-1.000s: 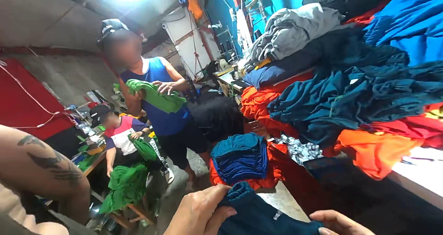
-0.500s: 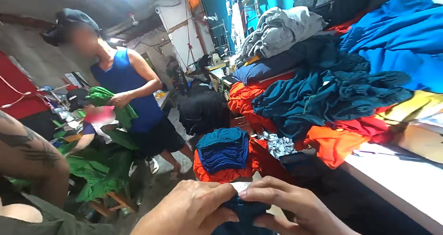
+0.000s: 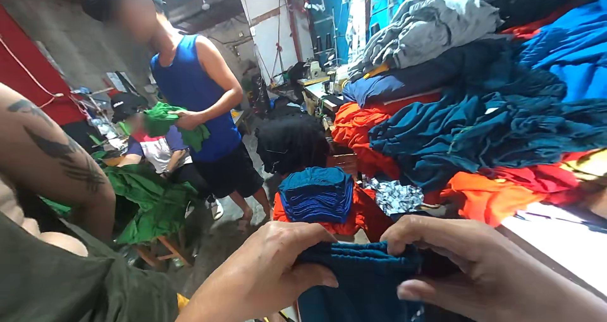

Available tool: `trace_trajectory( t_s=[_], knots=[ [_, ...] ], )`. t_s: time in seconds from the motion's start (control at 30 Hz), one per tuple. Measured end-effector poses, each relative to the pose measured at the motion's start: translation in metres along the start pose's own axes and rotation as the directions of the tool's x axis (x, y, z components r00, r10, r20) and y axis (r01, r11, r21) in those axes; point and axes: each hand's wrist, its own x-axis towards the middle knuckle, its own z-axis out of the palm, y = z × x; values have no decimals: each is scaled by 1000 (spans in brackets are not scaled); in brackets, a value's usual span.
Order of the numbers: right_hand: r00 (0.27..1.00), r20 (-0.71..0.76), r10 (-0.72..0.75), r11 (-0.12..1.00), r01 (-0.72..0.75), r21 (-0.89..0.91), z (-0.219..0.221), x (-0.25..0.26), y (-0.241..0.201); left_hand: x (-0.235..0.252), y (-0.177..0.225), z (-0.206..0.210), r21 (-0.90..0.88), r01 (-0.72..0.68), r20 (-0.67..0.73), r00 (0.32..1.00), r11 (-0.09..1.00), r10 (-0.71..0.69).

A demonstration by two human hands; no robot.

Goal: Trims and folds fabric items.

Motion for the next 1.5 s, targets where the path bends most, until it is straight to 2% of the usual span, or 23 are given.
trace_trajectory(
  t_s=[0.17, 0.27, 0.43, 0.53, 0.7, 0.77, 0.83, 0.87, 0.93, 1.03, 1.13, 1.2, 1.23, 1.3, 1.33, 1.37, 1.43, 1.5],
  knots=[
    [996, -89, 25, 999, -23, 23, 8, 5, 5, -12, -7, 1, -255, 97, -159, 977, 962, -141],
    [993, -110, 35, 997, -27, 69, 12, 5, 10, -17, -10, 5, -333, 71, -264, 950, 940, -165],
    [994, -108, 28, 991, -13, 132, 19, 13, 12, -26, -9, 5, -294, 3, -341, 934, 956, -108],
    [986, -168, 20, 987, 7, 163, 26, 16, 6, -29, -8, 5, -294, 8, -333, 936, 956, -110],
    [985, -169, 26, 977, 11, 211, 36, 18, 8, -29, -25, 3, -407, 18, -188, 977, 913, -103],
    [986, -161, 31, 980, 1, 198, 42, 18, 7, -32, -31, 2, -337, 26, -139, 987, 941, -77],
    [988, -152, 23, 987, 2, 160, 45, 18, 5, -27, -24, 3, -62, 55, -139, 988, 997, -63],
    [990, -142, 15, 990, 5, 141, 47, 20, 3, -21, -17, 5, 89, 68, -152, 987, 994, -54],
    [991, -133, 10, 993, 6, 120, 50, 23, -2, -8, -3, 12, 250, 68, -136, 990, 966, -35],
    [979, -199, 54, 994, -33, 109, 54, 23, -7, 5, 4, 19, 312, 31, -83, 997, 950, -5],
    [949, -300, 98, 976, -32, 216, 57, 14, -7, 13, 5, 15, 301, -18, -57, 998, 954, 37],
    [902, -375, 214, 941, -86, 328, 64, -4, -9, 17, -2, 10, 339, -55, -15, 998, 939, 64],
    [847, -409, 339, 897, -159, 413, 70, -17, -9, 18, -6, 6, 355, -76, 4, 997, 932, 80],
    [628, -447, 637, 738, -330, 589, 92, -50, 0, 19, -13, -3, 377, -110, 29, 994, 920, 107],
    [509, -440, 740, 655, -398, 642, 110, -69, 11, 18, -15, -8, 388, -114, 39, 993, 914, 107],
    [431, -403, 808, 580, -455, 676, 131, -90, 22, 16, -17, -12, 401, -109, 47, 994, 910, 98],
    [365, -245, 898, 413, -510, 755, 161, -117, 34, 16, -19, -16, 433, -97, 59, 995, 896, 79],
    [370, -70, 926, 267, -515, 815, 173, -123, 35, 17, -19, -16, 452, -98, 72, 995, 886, 74]
  ],
)
